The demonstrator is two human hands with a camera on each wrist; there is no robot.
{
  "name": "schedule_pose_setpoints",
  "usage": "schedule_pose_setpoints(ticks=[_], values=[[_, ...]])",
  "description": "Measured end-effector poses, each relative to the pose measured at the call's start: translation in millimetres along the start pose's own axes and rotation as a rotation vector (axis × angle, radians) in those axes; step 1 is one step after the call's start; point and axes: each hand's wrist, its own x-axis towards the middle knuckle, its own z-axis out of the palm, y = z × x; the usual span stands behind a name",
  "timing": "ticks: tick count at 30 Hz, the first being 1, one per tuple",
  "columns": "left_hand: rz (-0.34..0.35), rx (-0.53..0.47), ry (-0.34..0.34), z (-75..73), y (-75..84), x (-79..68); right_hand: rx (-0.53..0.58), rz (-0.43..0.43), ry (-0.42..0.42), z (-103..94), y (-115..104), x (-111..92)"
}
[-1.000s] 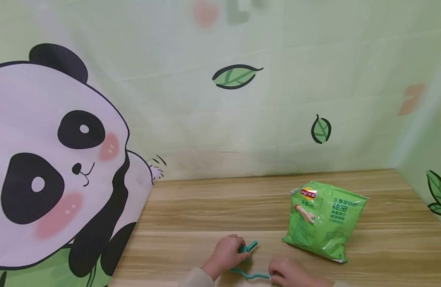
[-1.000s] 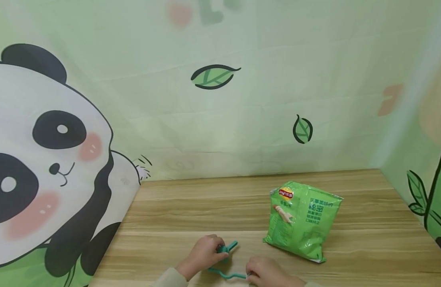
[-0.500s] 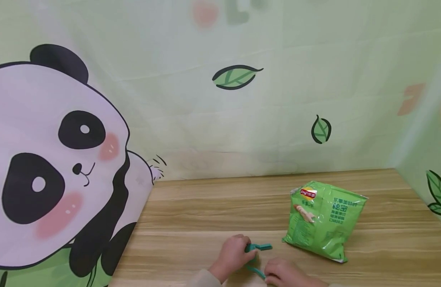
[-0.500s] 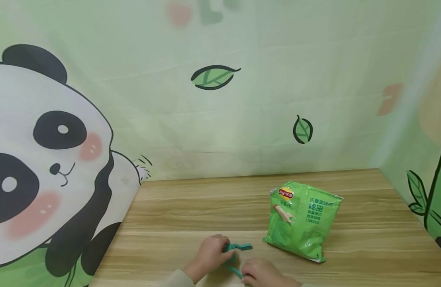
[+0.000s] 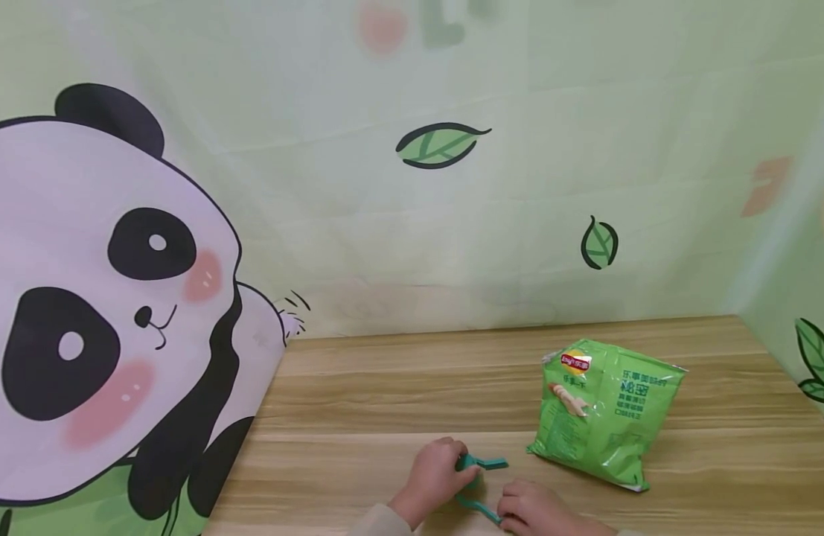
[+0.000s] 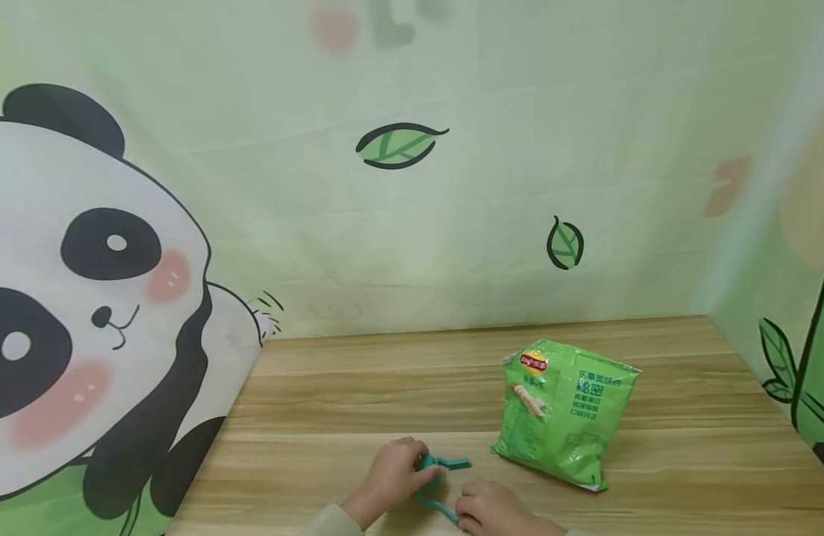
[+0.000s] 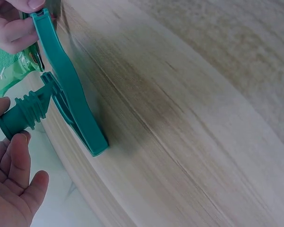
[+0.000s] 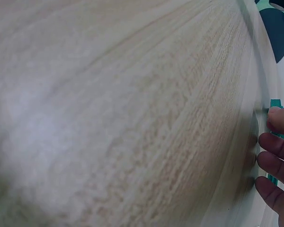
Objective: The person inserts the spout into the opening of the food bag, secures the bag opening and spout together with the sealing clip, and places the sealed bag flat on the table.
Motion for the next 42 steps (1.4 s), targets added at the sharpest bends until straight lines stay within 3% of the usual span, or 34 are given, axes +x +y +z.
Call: schedule_pose_setpoints(ticks=[14, 24, 34, 42], values=[[0.010, 0.011, 0.017, 0.9, -1.1, -0.5, -0.021, -0.056, 0.081, 2.6, 2.8, -2.6], [0.018, -0.008, 0.008, 0.4, -2.3, -1.2, 0.056, 0.030, 0.045, -4.1, -1.4, -3.5], [0.029, -0.012, -0.001, -1.7, -2.3, -1.7, 0.101, 0.067, 0.096, -19.6, -7.5, 3.4], [0.032, -0.015, -0.007, -3.5, -1.8, -2.5, 0.065, 0.098, 0.087, -29.9, -3.7, 3.1]])
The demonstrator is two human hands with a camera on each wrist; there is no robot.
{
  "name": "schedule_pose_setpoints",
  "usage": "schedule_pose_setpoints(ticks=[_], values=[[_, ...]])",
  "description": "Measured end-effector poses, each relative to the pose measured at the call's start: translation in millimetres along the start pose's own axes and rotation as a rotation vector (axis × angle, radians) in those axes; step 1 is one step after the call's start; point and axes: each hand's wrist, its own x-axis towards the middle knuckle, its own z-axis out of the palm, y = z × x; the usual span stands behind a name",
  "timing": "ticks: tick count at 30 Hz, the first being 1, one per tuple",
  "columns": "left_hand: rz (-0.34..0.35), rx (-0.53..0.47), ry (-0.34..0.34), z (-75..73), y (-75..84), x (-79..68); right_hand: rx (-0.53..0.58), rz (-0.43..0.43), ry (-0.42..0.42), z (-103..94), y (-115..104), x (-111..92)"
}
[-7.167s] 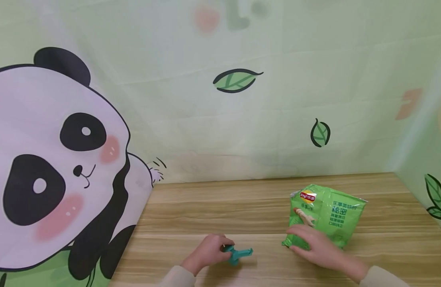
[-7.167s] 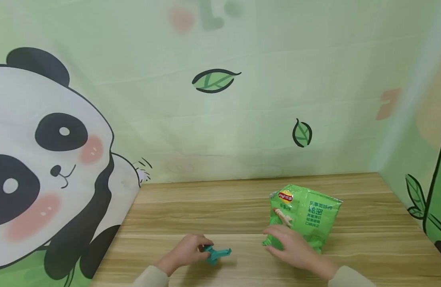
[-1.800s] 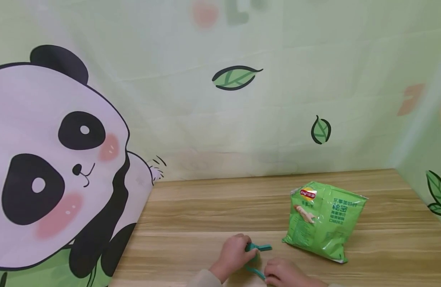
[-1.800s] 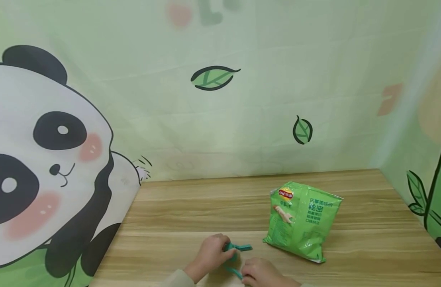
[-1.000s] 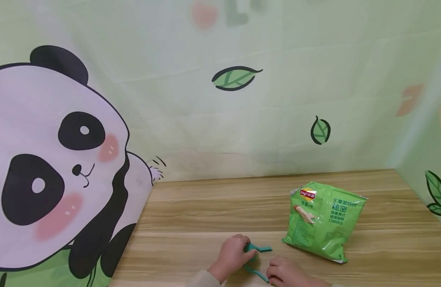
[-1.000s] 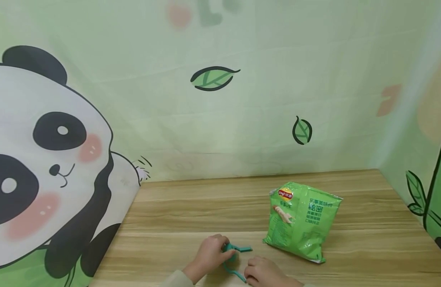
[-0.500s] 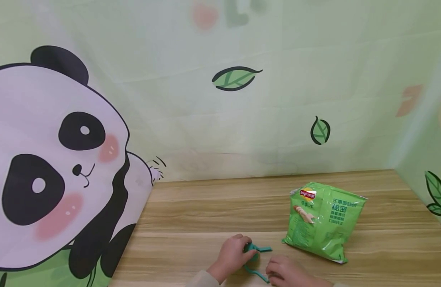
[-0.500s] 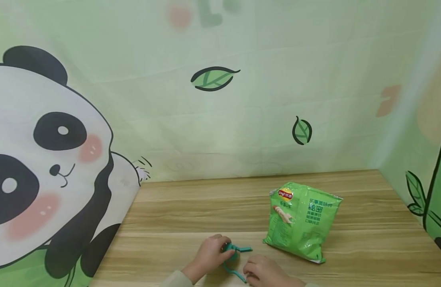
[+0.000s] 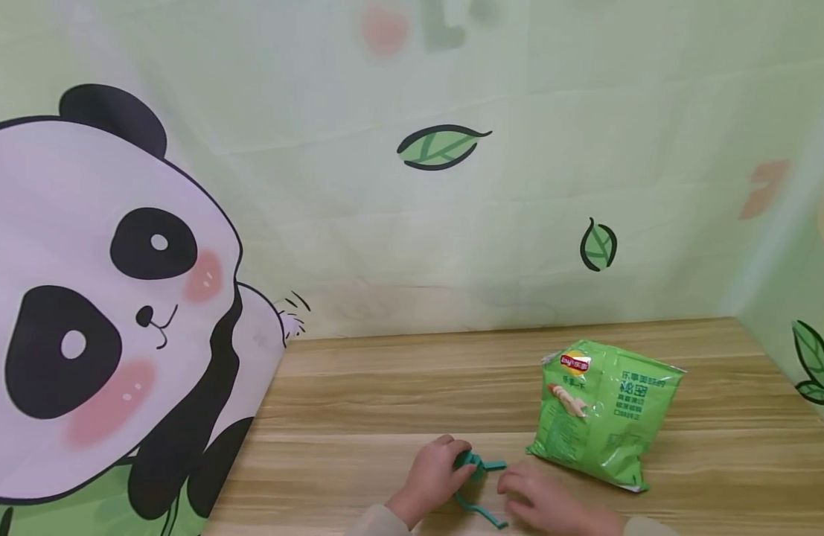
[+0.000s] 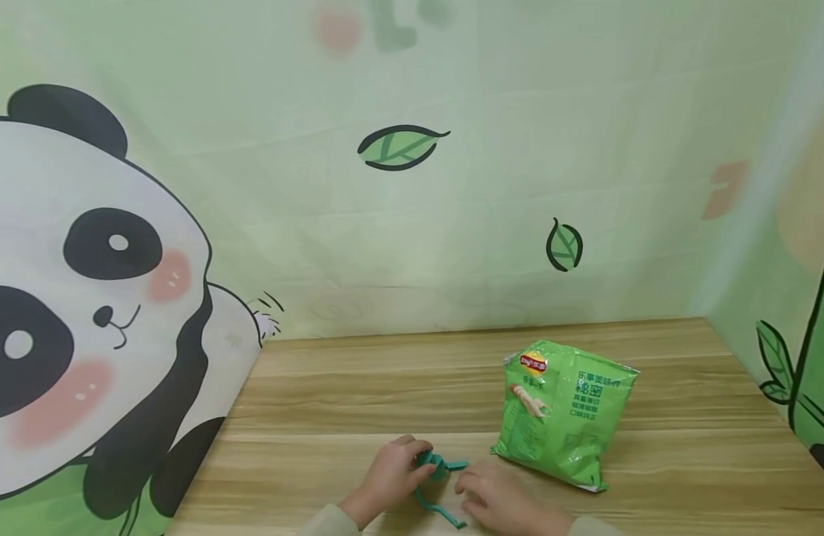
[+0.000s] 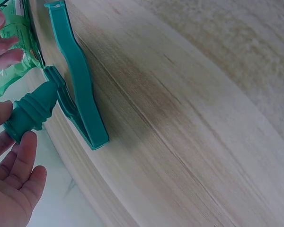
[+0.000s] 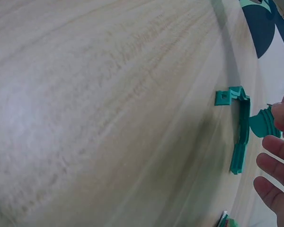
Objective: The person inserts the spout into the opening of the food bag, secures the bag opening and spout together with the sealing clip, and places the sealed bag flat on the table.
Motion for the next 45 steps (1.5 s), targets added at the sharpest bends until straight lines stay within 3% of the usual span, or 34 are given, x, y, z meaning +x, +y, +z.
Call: schedule_pose_setpoints(ticks=[8, 13, 20, 34, 45], values=[[0.004, 0.027, 0.005, 0.1, -1.9, 0.8, -0.131, -0.032, 0.112, -7.9, 6.4, 5.0], [0.006, 0.018, -0.001, -2.1, -2.4, 1.0, -0.117, -0.012, 0.126, -20.2, 5.1, 9.1], [-0.006, 0.012, -0.023, -6.7, -3.0, 0.9, -0.158, -0.006, 0.210, -30.9, 7.7, 13.4], [0.051, 0.009, 0.000, -12.5, -6.7, 3.5, -0.223, 0.045, 0.219, -57.1, 10.7, 24.8], [0.077, 0.028, 0.042, -19.1, -5.7, 4.9, -0.260, 0.029, 0.304, -78.7, 14.4, 32.2]])
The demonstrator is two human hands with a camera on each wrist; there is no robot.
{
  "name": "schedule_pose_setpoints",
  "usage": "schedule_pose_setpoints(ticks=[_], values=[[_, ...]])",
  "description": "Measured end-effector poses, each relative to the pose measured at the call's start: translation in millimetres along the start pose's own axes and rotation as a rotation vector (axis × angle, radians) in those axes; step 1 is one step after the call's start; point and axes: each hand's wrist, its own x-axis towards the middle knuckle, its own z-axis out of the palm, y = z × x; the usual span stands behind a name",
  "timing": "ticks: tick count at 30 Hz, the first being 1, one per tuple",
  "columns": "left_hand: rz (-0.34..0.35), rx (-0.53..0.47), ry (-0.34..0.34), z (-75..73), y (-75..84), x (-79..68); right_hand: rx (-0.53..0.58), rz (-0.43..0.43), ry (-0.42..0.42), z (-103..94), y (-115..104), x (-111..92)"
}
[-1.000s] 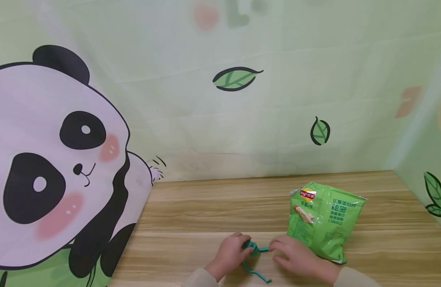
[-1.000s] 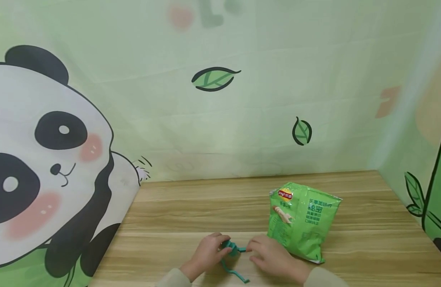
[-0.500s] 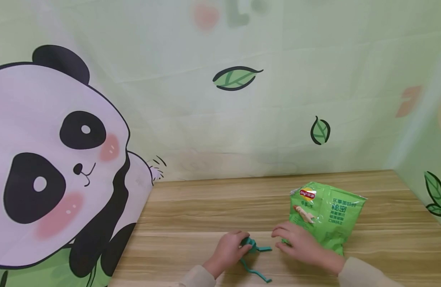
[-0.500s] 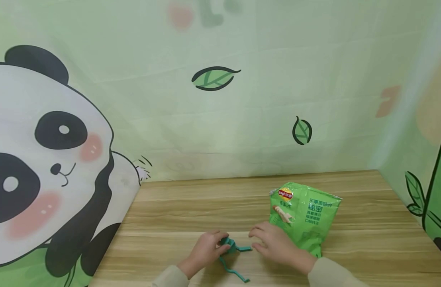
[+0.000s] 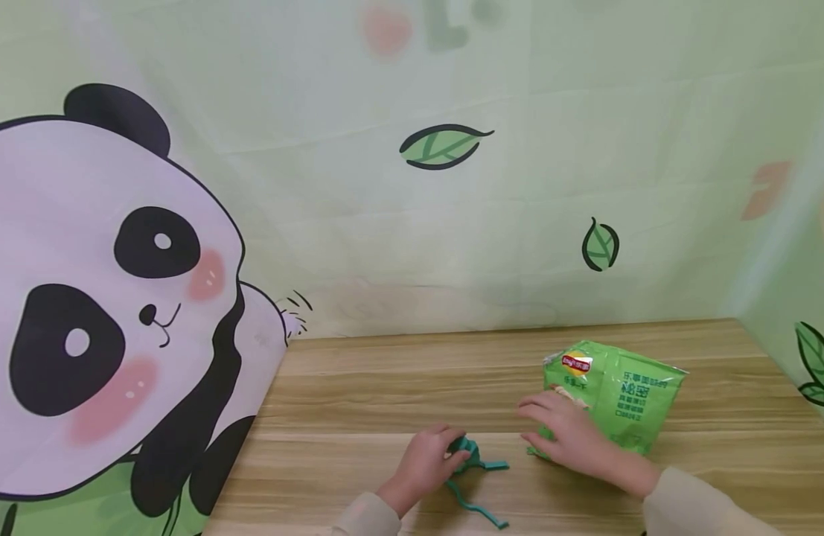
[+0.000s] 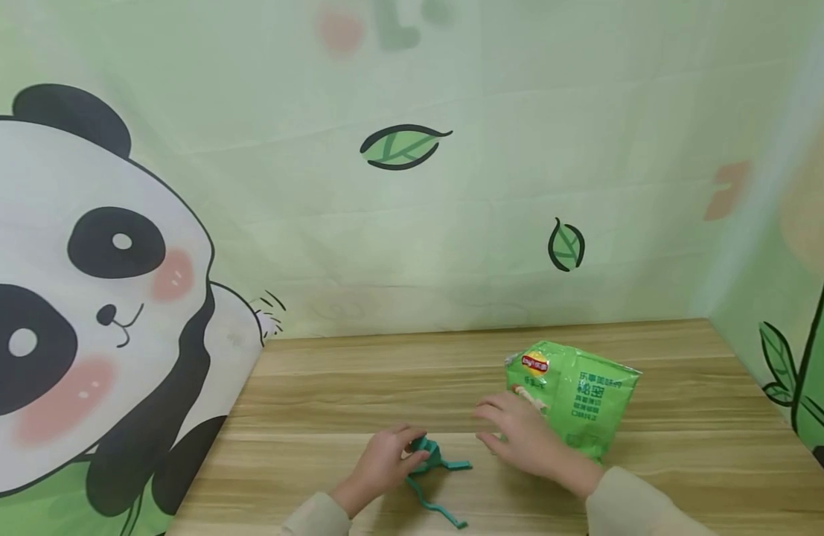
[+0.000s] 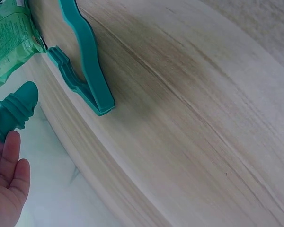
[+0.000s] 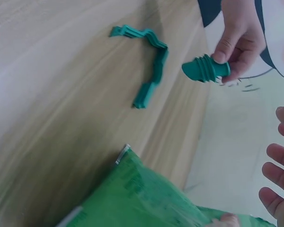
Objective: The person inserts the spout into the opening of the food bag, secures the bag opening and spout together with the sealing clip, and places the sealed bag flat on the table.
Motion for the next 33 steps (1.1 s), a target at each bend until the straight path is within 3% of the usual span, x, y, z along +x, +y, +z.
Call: schedule_pose_setpoints(ticks=[6, 17, 33], values=[[0.001, 0.010, 0.010, -1.8, -0.1, -0.1, 0.003, -0.011, 0.053, -9.4, 9.2, 5.3], [0.008, 0.011, 0.020, -2.9, -1.8, -0.3, -0.035, 0.008, 0.056, -33.5, 20.7, 14.0], [0.025, 0.008, 0.014, -4.1, -2.0, -0.7, -0.082, 0.104, 0.115, -61.0, 35.6, 23.8]])
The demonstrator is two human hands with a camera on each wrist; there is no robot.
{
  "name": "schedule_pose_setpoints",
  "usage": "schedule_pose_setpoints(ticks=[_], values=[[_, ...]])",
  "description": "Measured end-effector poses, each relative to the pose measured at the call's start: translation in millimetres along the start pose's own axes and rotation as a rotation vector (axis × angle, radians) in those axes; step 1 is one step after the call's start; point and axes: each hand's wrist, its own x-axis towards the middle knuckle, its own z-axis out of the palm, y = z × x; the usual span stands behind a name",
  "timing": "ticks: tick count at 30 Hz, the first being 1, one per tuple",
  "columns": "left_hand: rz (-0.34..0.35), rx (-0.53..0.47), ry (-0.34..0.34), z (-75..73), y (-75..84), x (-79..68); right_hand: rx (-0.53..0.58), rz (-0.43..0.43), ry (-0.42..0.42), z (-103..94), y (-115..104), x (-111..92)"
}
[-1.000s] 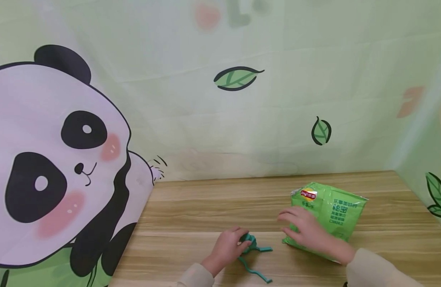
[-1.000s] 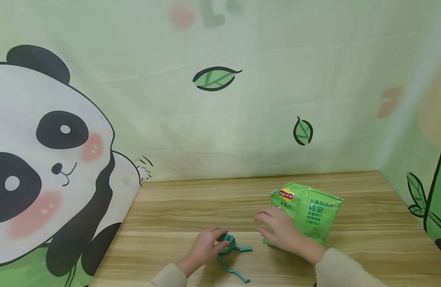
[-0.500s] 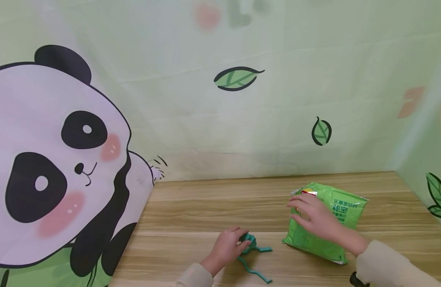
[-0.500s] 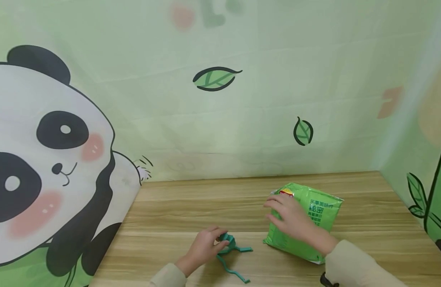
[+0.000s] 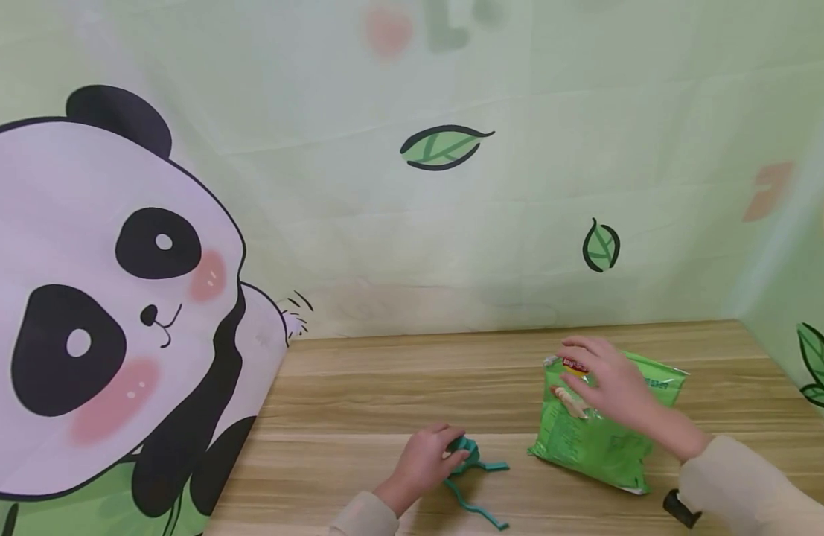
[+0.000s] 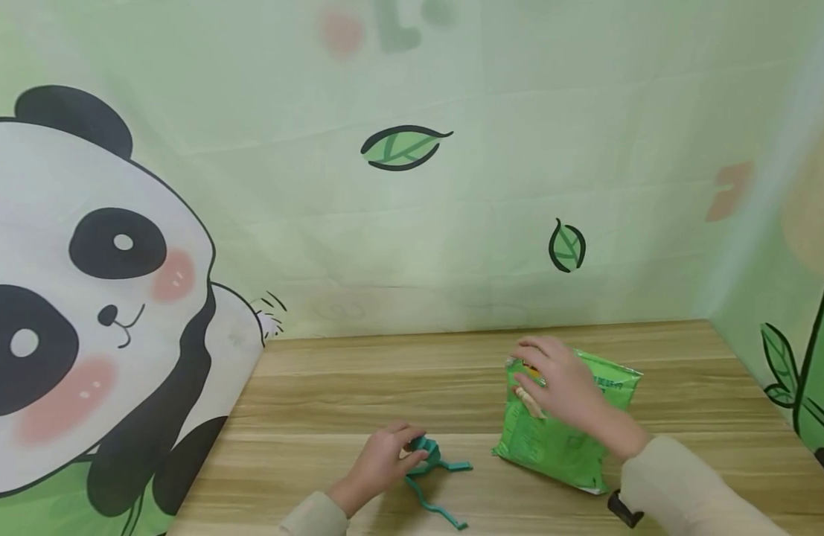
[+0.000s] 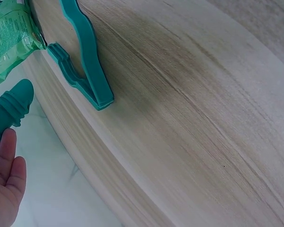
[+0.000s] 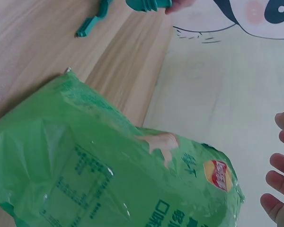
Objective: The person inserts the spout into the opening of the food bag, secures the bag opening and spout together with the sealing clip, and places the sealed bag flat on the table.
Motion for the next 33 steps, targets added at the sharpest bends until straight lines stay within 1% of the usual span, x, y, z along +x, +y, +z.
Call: schedule_pose_setpoints(ticks=[4, 7, 9, 12, 19, 25, 29, 33], values=[[0.020, 0.006, 0.006, 0.7, -0.6, -1.4, -0.009, 0.023, -0.001, -3.1, 5.5, 1.9], [0.024, 0.007, 0.005, 1.3, -1.3, -1.8, -0.016, 0.038, -0.001, -5.7, 9.2, 3.2], [0.020, 0.002, 0.003, 1.4, -1.5, -1.8, -0.020, 0.062, -0.018, -7.8, 11.3, 4.1], [0.018, -0.004, 0.003, 1.0, -1.5, -1.9, -0.023, 0.116, -0.067, -10.6, 14.5, 4.7], [0.027, -0.002, 0.002, -0.2, -2.3, -2.6, -0.032, 0.229, -0.216, -16.5, 19.6, 6.4], [0.036, 0.002, 0.002, -0.3, -3.8, -3.4, -0.032, 0.354, -0.334, -23.1, 22.0, 9.5], [0.045, 0.008, 0.005, -0.2, -4.5, -3.1, -0.013, 0.428, -0.380, -25.1, 23.9, 12.1], [0.056, 0.013, 0.007, -0.2, -5.7, -2.8, 0.004, 0.477, -0.394, -24.2, 26.0, 13.3]])
